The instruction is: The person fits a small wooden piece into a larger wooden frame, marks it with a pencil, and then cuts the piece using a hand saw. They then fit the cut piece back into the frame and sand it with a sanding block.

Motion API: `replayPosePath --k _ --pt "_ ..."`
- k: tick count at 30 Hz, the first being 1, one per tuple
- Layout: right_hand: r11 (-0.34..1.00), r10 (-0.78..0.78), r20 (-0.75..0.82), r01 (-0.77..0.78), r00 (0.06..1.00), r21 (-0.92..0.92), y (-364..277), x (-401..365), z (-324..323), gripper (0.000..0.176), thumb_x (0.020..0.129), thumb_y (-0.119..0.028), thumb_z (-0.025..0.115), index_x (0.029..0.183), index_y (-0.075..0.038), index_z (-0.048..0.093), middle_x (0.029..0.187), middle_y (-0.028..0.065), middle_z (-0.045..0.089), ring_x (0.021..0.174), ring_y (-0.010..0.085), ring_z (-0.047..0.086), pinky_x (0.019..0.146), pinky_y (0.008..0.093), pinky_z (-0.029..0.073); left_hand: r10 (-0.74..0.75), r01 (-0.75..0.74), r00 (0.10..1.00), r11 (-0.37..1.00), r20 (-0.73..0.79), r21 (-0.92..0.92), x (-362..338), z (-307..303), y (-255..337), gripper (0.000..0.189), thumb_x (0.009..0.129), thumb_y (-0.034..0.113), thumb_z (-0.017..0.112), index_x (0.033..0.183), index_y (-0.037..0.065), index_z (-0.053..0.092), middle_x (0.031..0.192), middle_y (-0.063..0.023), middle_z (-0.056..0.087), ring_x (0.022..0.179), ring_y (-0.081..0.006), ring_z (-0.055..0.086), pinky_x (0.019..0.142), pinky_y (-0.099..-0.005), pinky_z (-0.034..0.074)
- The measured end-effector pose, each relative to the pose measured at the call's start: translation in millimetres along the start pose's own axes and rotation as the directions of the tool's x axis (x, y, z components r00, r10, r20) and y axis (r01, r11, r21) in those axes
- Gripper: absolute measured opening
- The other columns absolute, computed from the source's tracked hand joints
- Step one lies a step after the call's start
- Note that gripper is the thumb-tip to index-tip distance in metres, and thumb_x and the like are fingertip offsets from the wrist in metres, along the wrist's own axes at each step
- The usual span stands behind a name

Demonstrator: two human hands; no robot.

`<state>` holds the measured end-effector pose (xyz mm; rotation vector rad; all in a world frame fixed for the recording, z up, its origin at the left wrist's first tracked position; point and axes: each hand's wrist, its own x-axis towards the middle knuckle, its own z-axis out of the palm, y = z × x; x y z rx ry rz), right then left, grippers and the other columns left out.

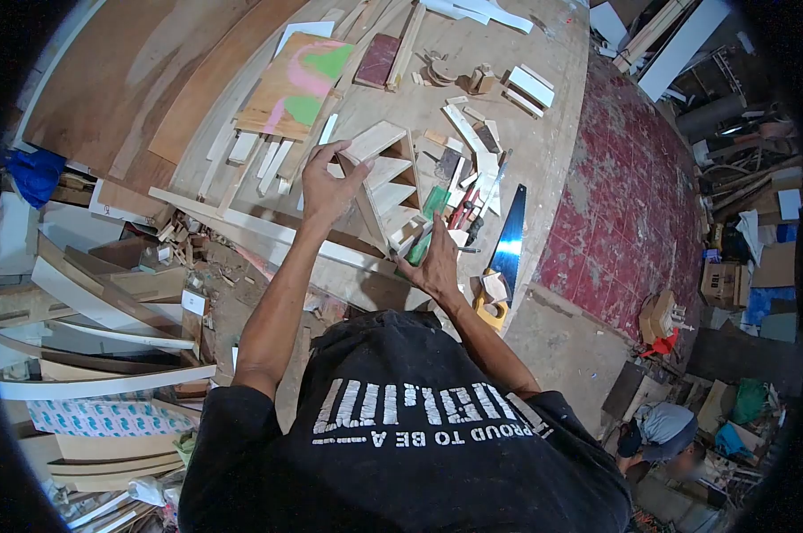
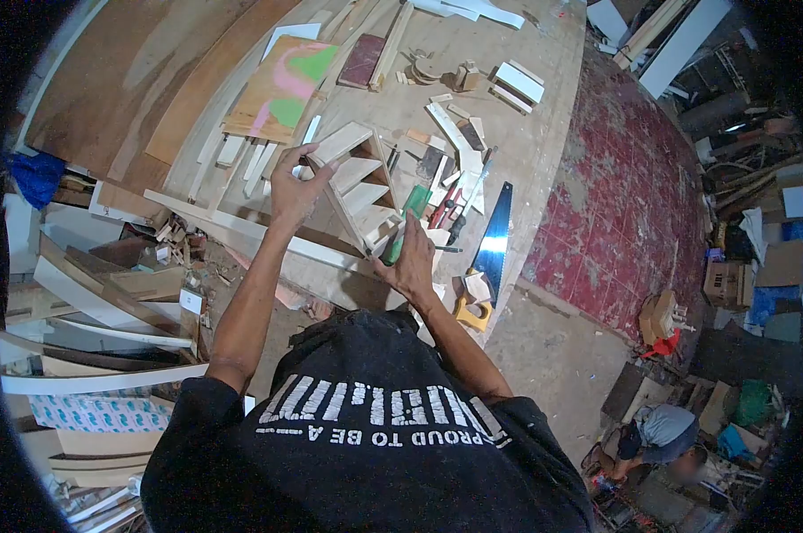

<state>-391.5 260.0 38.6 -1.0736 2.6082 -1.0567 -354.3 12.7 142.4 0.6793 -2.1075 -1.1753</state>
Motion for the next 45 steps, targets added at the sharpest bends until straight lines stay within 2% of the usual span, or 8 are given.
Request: replayPosePath --k 5,11,13,15,19,31,37,45 --pt "0.997 0.043 0.068 -0.047 0.997 0.067 -4 16 13 0.114 0.070 -0.039 0.080 0.152 0.003 0.013 0.147 0.0296 0.035 0.133 0.0433 0.039 0.107 0.0569 0.030 0.024 -0.024 1.000 1.000 -0.004 0.013 -1 0 2 0.046 0.075 0.019 0.084 0.113 0.001 0.067 0.107 -0.0098 0.063 0.096 -0.0194 0.060 0.087 -0.0322 0.049" --pt "0.998 0.045 0.040 -0.047 0.998 0.036 -3 18 22 0.124 0.066 -0.044 0.085 0.153 0.002 0.009 0.146 0.0281 0.037 0.134 0.0427 0.038 0.106 0.0601 0.030 -0.014 0.014 1.000 1.000 0.007 0.015 -1 -5 2 0.046 0.076 0.020 0.084 0.114 0.001 0.067 0.110 -0.0118 0.062 0.102 -0.0221 0.060 0.092 -0.0333 0.048" --pt "0.998 0.051 0.028 -0.052 0.998 0.027 -3 13 20 0.126 0.065 -0.044 0.085 0.154 0.002 0.008 0.146 0.0278 0.037 0.134 0.0427 0.039 0.106 0.0606 0.030 -0.076 0.075 0.997 0.997 0.032 0.017 -1 -7 3 0.046 0.076 0.019 0.083 0.115 0.001 0.066 0.111 -0.0119 0.062 0.103 -0.0216 0.060 0.093 -0.0331 0.047" --pt "0.988 0.151 0.107 -0.153 0.983 0.007 -1 8 18 0.127 0.064 -0.043 0.086 0.154 0.001 0.007 0.144 0.0276 0.038 0.133 0.0428 0.039 0.105 0.0618 0.030 -0.062 0.062 0.998 0.998 0.027 0.003 0 -6 -1 0.046 0.077 0.018 0.083 0.115 0.001 0.066 0.111 -0.0120 0.062 0.103 -0.0213 0.060 0.093 -0.0331 0.047" --pt "0.991 0.133 0.078 -0.133 0.988 -0.006 -3 8 24 0.125 0.065 -0.042 0.085 0.153 0.002 0.009 0.143 0.0276 0.039 0.132 0.0427 0.040 0.104 0.0626 0.031 -0.046 0.046 0.999 0.999 0.015 0.015 0 -5 -4 0.046 0.077 0.017 0.083 0.115 -0.001 0.066 0.111 -0.0121 0.062 0.103 -0.0208 0.060 0.094 -0.0332 0.047" --pt "0.991 0.128 0.052 -0.129 0.990 0.029 3 3 23 0.118 0.066 -0.038 0.084 0.150 0.006 0.014 0.142 0.0281 0.039 0.131 0.0432 0.041 0.106 0.0563 0.033 -0.031 0.031 1.000 1.000 0.000 0.003 -5 -3 9 0.047 0.075 0.019 0.084 0.115 0.000 0.068 0.116 -0.0138 0.062 0.108 -0.0235 0.060 0.097 -0.0340 0.047" --pt "0.998 0.052 -0.013 -0.052 0.999 0.029 8 6 30 0.117 0.064 -0.038 0.085 0.148 0.008 0.018 0.137 0.0291 0.044 0.127 0.0447 0.045 0.106 0.0530 0.035 -0.036 0.036 0.999 0.999 0.002 0.011 -6 -3 14 0.048 0.076 0.019 0.084 0.116 0.000 0.067 0.117 -0.0136 0.062 0.109 -0.0229 0.059 0.097 -0.0335 0.046" --pt "1.000 0.021 -0.071 -0.020 0.997 0.014 4 7 23 0.111 0.062 -0.034 0.086 0.144 0.009 0.025 0.127 0.0290 0.049 0.116 0.0446 0.051 0.096 0.0502 0.044 -0.060 0.060 0.998 0.998 0.001 0.018 -7 -2 12 0.049 0.076 0.019 0.083 0.117 -0.001 0.067 0.118 -0.0135 0.061 0.109 -0.0223 0.059 0.096 -0.0330 0.047"
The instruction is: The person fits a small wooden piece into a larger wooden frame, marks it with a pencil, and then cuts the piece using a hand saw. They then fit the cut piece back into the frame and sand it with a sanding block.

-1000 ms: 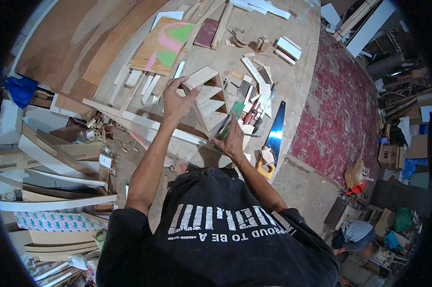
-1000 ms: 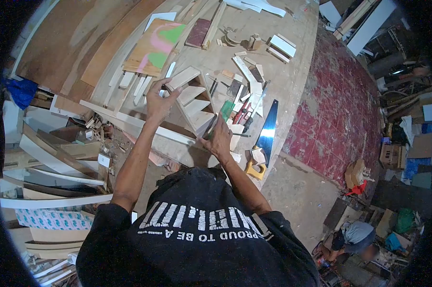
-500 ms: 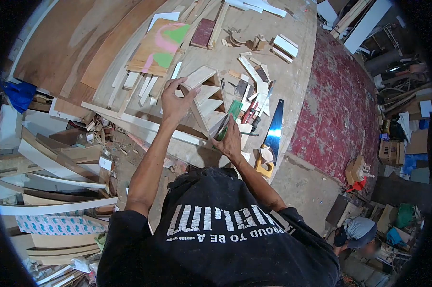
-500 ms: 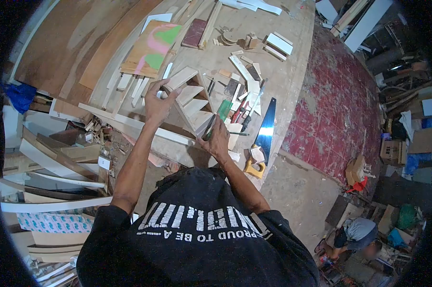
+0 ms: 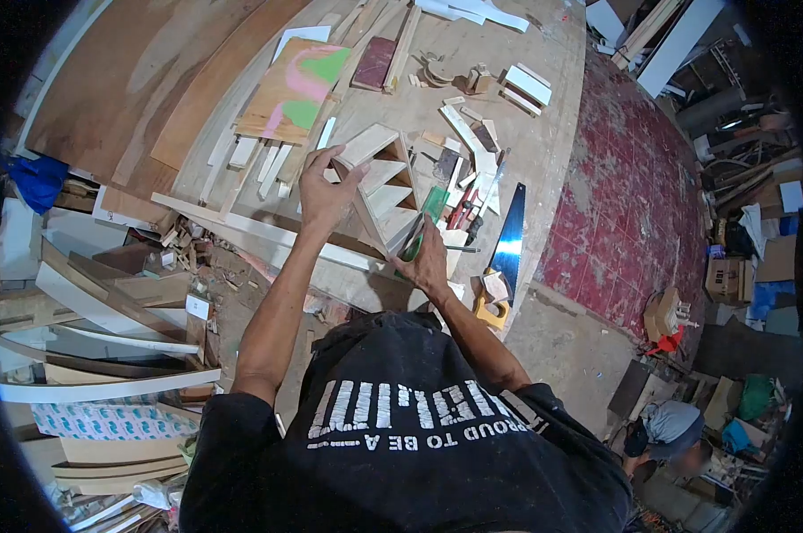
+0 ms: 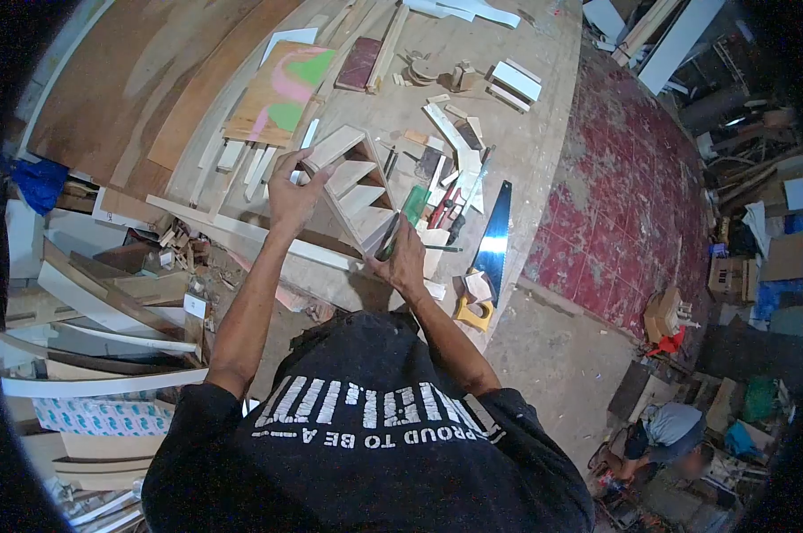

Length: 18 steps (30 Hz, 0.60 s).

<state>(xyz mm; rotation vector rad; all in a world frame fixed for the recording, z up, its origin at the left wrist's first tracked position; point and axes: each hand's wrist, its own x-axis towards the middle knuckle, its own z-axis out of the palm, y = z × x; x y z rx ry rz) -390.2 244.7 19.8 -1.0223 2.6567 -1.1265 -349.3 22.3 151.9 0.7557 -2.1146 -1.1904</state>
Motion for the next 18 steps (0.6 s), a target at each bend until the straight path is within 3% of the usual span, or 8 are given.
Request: replayPosePath --k 18 --pt "1.000 0.007 0.028 -0.008 1.000 0.025 11 -13 -11 0.112 0.062 -0.041 0.086 0.146 0.002 0.026 0.129 0.0270 0.044 0.117 0.0422 0.047 0.098 0.0513 0.041 0.069 -0.069 0.998 0.997 0.007 0.026 -1 1 3 0.050 0.075 0.019 0.084 0.117 0.000 0.067 0.117 -0.0133 0.062 0.109 -0.0229 0.058 0.097 -0.0339 0.047"
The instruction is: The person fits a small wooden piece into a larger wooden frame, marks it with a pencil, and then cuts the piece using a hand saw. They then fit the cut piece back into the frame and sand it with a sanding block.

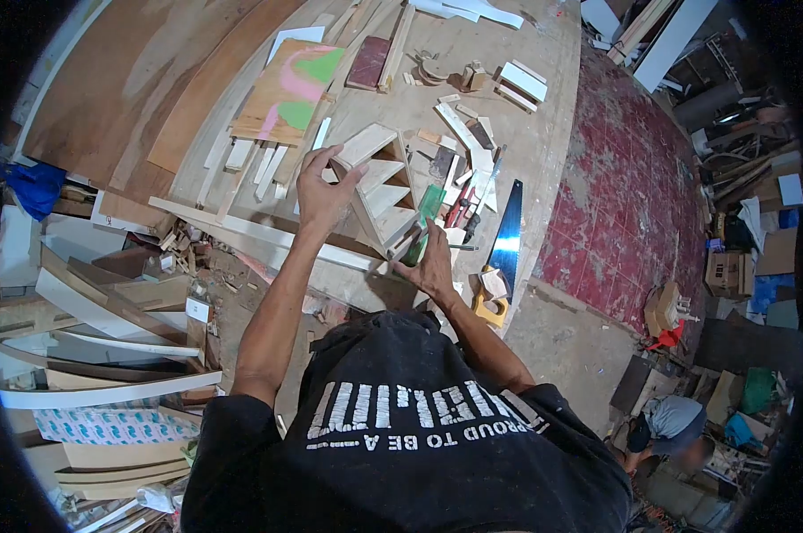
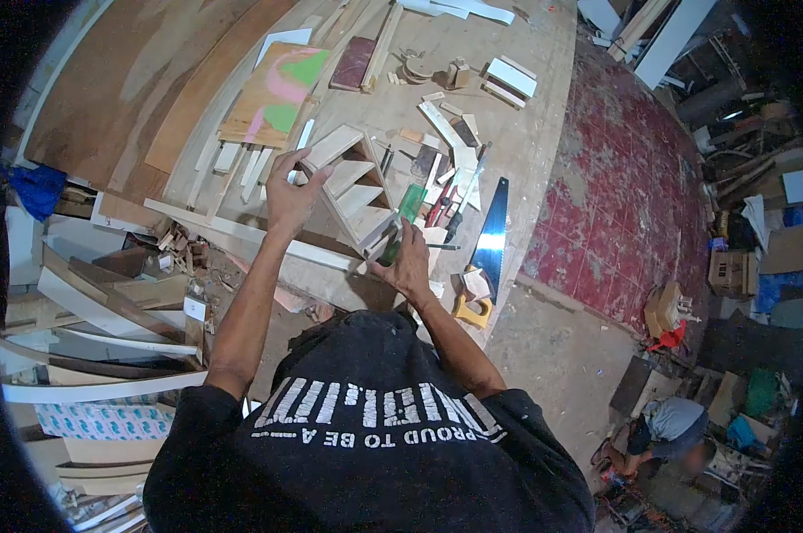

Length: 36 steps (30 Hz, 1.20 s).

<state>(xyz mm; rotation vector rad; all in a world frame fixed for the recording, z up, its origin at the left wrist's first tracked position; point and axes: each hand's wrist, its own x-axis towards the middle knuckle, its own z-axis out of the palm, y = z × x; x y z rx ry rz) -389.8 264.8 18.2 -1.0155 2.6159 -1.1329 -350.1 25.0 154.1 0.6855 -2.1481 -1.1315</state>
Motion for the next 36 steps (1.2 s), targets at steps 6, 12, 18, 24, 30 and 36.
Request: replayPosePath --k 6,12,18,24,30,36 --pt "1.000 -0.003 0.020 0.004 1.000 -0.023 3 -10 -12 0.114 0.065 -0.041 0.085 0.148 0.002 0.021 0.131 0.0269 0.044 0.119 0.0428 0.047 0.099 0.0525 0.040 -0.014 0.015 1.000 0.999 0.009 -0.048 1 2 -1 0.052 0.074 0.020 0.084 0.116 -0.002 0.066 0.116 -0.0164 0.061 0.111 -0.0272 0.059 0.098 -0.0355 0.046" --pt "0.998 0.053 0.078 -0.050 0.996 -0.041 3 -12 -15 0.120 0.063 -0.051 0.086 0.149 0.003 0.020 0.137 0.0284 0.040 0.125 0.0440 0.044 0.106 0.0519 0.038 -0.006 0.007 1.000 0.999 0.013 -0.045 0 3 1 0.052 0.073 0.021 0.085 0.116 -0.002 0.067 0.117 -0.0159 0.060 0.111 -0.0267 0.059 0.098 -0.0353 0.046" --pt "0.999 0.017 0.005 -0.016 1.000 -0.049 -3 -8 -9 0.115 0.064 -0.042 0.085 0.149 0.004 0.022 0.130 0.0270 0.047 0.118 0.0429 0.048 0.100 0.0516 0.039 0.005 -0.004 1.000 0.999 0.017 -0.033 0 2 3 0.051 0.074 0.020 0.085 0.117 -0.001 0.067 0.116 -0.0144 0.061 0.110 -0.0246 0.059 0.098 -0.0348 0.046" --pt "0.997 0.061 0.033 -0.059 0.998 -0.040 -6 3 2 0.113 0.064 -0.038 0.085 0.149 0.004 0.023 0.133 0.0275 0.046 0.121 0.0434 0.048 0.102 0.0509 0.038 -0.013 0.014 1.000 0.999 0.025 -0.034 0 -1 6 0.050 0.075 0.019 0.084 0.117 0.000 0.067 0.118 -0.0129 0.061 0.111 -0.0234 0.058 0.099 -0.0343 0.046" --pt "0.998 0.060 0.061 -0.059 0.996 -0.020 -4 10 14 0.117 0.064 -0.041 0.087 0.150 0.004 0.020 0.139 0.0287 0.042 0.127 0.0438 0.044 0.105 0.0536 0.034 -0.013 0.013 1.000 1.000 0.009 0.013 -1 0 0 0.049 0.076 0.019 0.083 0.118 0.000 0.067 0.119 -0.0130 0.061 0.110 -0.0230 0.059 0.097 -0.0331 0.047" --pt "0.997 0.081 0.056 -0.081 0.995 0.002 -7 10 12 0.121 0.062 -0.043 0.088 0.150 0.004 0.019 0.142 0.0290 0.039 0.131 0.0437 0.041 0.107 0.0541 0.033 -0.036 0.036 0.999 0.999 0.018 -0.001 -2 -1 1 0.049 0.076 0.020 0.084 0.118 0.001 0.067 0.119 -0.0126 0.062 0.109 -0.0219 0.059 0.096 -0.0328 0.048"
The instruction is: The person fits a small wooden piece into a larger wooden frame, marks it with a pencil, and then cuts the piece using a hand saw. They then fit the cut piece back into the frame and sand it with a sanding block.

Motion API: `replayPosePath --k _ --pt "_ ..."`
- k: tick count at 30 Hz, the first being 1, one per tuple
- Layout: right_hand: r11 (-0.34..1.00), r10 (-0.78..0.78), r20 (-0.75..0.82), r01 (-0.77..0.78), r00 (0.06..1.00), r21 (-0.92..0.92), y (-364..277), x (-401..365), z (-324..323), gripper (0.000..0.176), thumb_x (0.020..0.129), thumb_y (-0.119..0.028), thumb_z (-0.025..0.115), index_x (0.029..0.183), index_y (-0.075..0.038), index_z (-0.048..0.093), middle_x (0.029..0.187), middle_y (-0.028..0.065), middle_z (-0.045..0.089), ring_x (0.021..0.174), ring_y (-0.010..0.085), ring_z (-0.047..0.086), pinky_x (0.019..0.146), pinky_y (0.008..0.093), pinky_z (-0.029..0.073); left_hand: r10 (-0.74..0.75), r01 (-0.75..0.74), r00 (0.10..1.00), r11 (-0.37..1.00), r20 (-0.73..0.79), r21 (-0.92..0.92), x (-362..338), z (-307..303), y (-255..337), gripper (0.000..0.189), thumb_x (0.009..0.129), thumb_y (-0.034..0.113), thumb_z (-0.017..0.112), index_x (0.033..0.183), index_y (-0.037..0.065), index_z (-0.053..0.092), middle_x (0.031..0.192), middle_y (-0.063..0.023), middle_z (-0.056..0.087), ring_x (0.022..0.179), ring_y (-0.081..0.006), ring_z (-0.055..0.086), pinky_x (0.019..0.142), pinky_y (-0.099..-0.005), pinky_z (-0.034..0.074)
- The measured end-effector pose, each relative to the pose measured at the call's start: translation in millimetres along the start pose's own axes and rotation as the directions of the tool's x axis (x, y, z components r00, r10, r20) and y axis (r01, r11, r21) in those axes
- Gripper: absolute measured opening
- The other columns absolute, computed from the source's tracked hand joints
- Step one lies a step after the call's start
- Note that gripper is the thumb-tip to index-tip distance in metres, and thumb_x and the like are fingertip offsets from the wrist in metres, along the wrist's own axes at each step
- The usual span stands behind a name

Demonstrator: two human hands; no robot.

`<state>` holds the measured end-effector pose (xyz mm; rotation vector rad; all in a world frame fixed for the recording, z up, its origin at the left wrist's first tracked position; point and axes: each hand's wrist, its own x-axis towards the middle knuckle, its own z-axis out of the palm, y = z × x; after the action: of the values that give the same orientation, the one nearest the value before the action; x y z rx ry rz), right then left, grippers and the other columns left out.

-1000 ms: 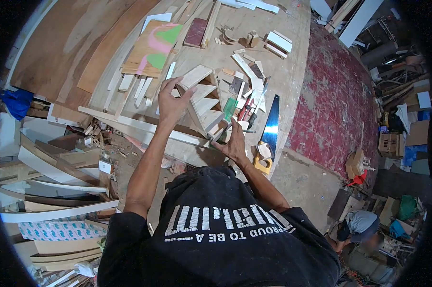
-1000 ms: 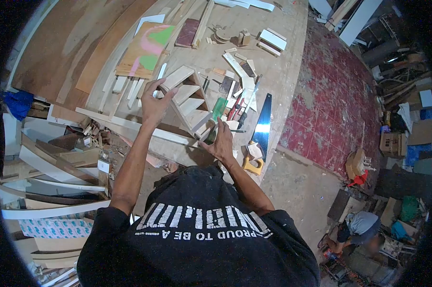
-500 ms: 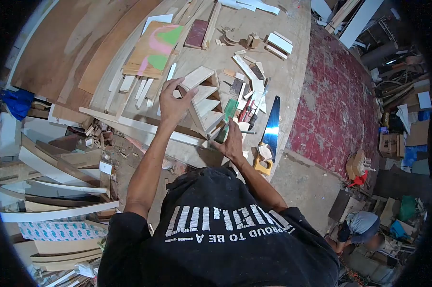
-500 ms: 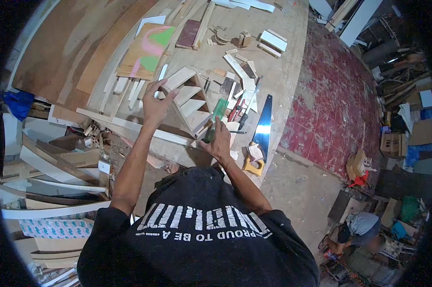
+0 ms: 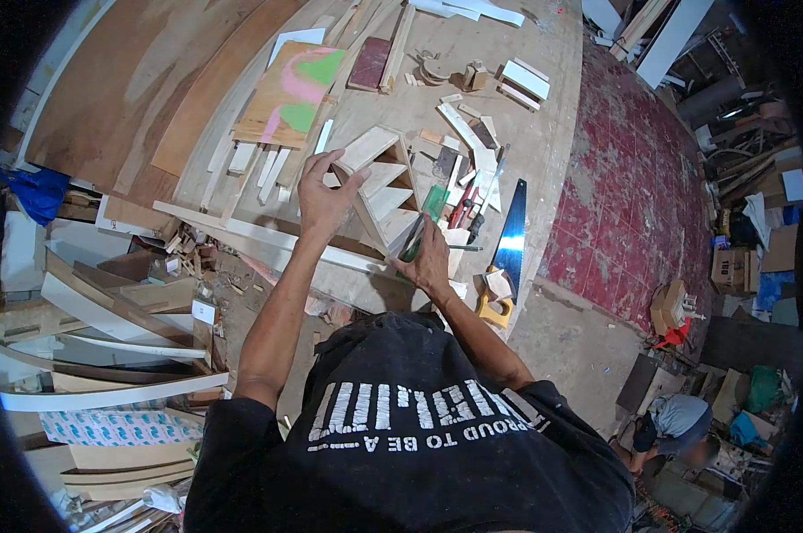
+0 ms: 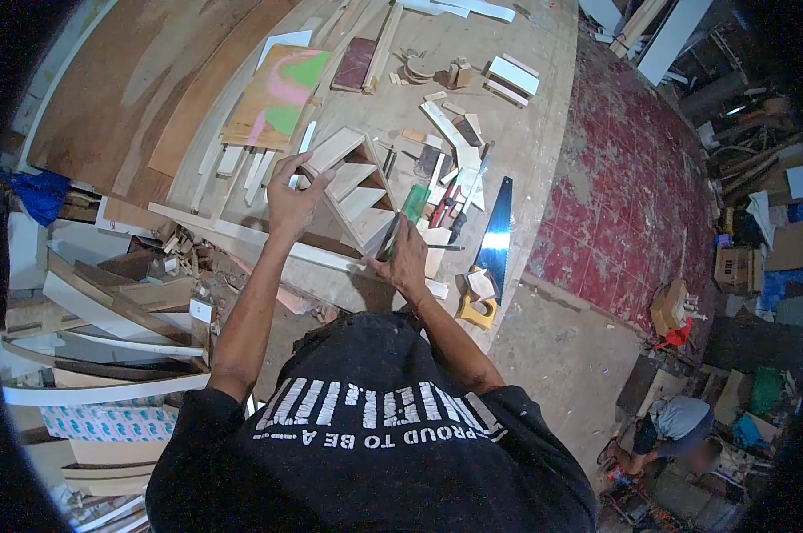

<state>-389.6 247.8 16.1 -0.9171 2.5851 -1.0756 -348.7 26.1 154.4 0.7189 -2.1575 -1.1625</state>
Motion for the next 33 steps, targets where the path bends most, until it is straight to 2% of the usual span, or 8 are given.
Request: replayPosePath --k 8,11,13,17,19,20,25,33 --pt "1.000 -0.015 0.013 0.015 1.000 0.011 -3 4 -1 0.120 0.063 -0.040 0.088 0.151 0.004 0.018 0.144 0.0286 0.037 0.132 0.0435 0.039 0.108 0.0533 0.033 0.028 -0.028 0.999 1.000 -0.016 -0.006 0 -1 -7 0.053 0.074 0.022 0.085 0.117 -0.002 0.067 0.115 -0.0145 0.061 0.105 -0.0238 0.059 0.095 -0.0339 0.047" --pt "0.999 -0.029 0.025 0.029 0.999 0.018 -4 6 -1 0.119 0.063 -0.037 0.088 0.151 0.003 0.017 0.143 0.0287 0.038 0.132 0.0440 0.040 0.108 0.0533 0.032 -0.001 -0.001 0.998 0.999 -0.060 -0.039 1 -5 -15 0.052 0.075 0.021 0.084 0.117 -0.002 0.067 0.113 -0.0131 0.061 0.100 -0.0212 0.060 0.092 -0.0323 0.048" --pt "0.999 -0.050 0.022 0.050 0.999 0.019 -5 9 -2 0.119 0.063 -0.036 0.088 0.151 0.002 0.017 0.143 0.0289 0.038 0.131 0.0442 0.040 0.108 0.0535 0.032 -0.105 0.098 0.993 0.988 -0.049 -0.119 2 -9 -26 0.050 0.076 0.021 0.084 0.118 -0.002 0.067 0.109 -0.0109 0.061 0.095 -0.0182 0.059 0.087 -0.0304 0.048" --pt "0.998 -0.061 0.036 0.060 0.997 0.025 -7 11 -3 0.118 0.062 -0.033 0.088 0.151 0.002 0.019 0.141 0.0297 0.039 0.130 0.0454 0.040 0.108 0.0529 0.034 -0.154 0.137 0.985 0.973 -0.077 -0.186 4 -11 -51 0.051 0.076 0.020 0.084 0.118 -0.002 0.066 0.106 -0.0086 0.060 0.090 -0.0147 0.057 0.084 -0.0295 0.048" --pt "0.996 -0.083 0.040 0.081 0.996 0.033 -4 13 -3 0.117 0.062 -0.032 0.088 0.150 0.003 0.019 0.140 0.0300 0.040 0.129 0.0457 0.041 0.107 0.0523 0.034 -0.209 0.184 0.976 0.941 -0.059 -0.285 6 -12 -59 0.051 0.077 0.020 0.084 0.119 -0.003 0.065 0.105 -0.0082 0.060 0.087 -0.0125 0.057 0.077 -0.0278 0.050" --pt "0.995 -0.101 0.045 0.100 0.994 0.030 -3 14 -3 0.116 0.062 -0.032 0.088 0.150 0.003 0.021 0.139 0.0304 0.040 0.128 0.0459 0.042 0.107 0.0516 0.035 -0.211 0.186 0.976 0.940 -0.061 -0.288 5 -13 -62 0.051 0.077 0.020 0.084 0.119 -0.003 0.065 0.105 -0.0082 0.060 0.087 -0.0125 0.057 0.077 -0.0278 0.050" --pt "0.987 -0.161 0.062 0.159 0.985 0.028 -1 22 -8 0.113 0.062 -0.034 0.087 0.148 0.004 0.023 0.136 0.0323 0.042 0.125 0.0467 0.044 0.106 0.0506 0.037 -0.364 0.333 0.931 0.851 0.001 -0.406 7 -23 -63 0.047 0.082 0.021 0.081 0.118 -0.004 0.065 0.098 -0.0058 0.062 0.076 -0.0091 0.058 0.059 -0.0229 0.048" --pt "0.980 -0.195 0.187 0.197 0.963 0.007 -6 30 -19 0.112 0.066 -0.036 0.084 0.148 0.005 0.022 0.134 0.0349 0.041 0.123 0.0499 0.045 0.106 0.0508 0.040 -0.436 0.393 0.899 0.832 -0.025 -0.391 5 -32 -66 0.048 0.084 0.022 0.080 0.121 -0.004 0.063 0.080 -0.0029 0.065 0.067 -0.0085 0.057 0.059 -0.0242 0.049"
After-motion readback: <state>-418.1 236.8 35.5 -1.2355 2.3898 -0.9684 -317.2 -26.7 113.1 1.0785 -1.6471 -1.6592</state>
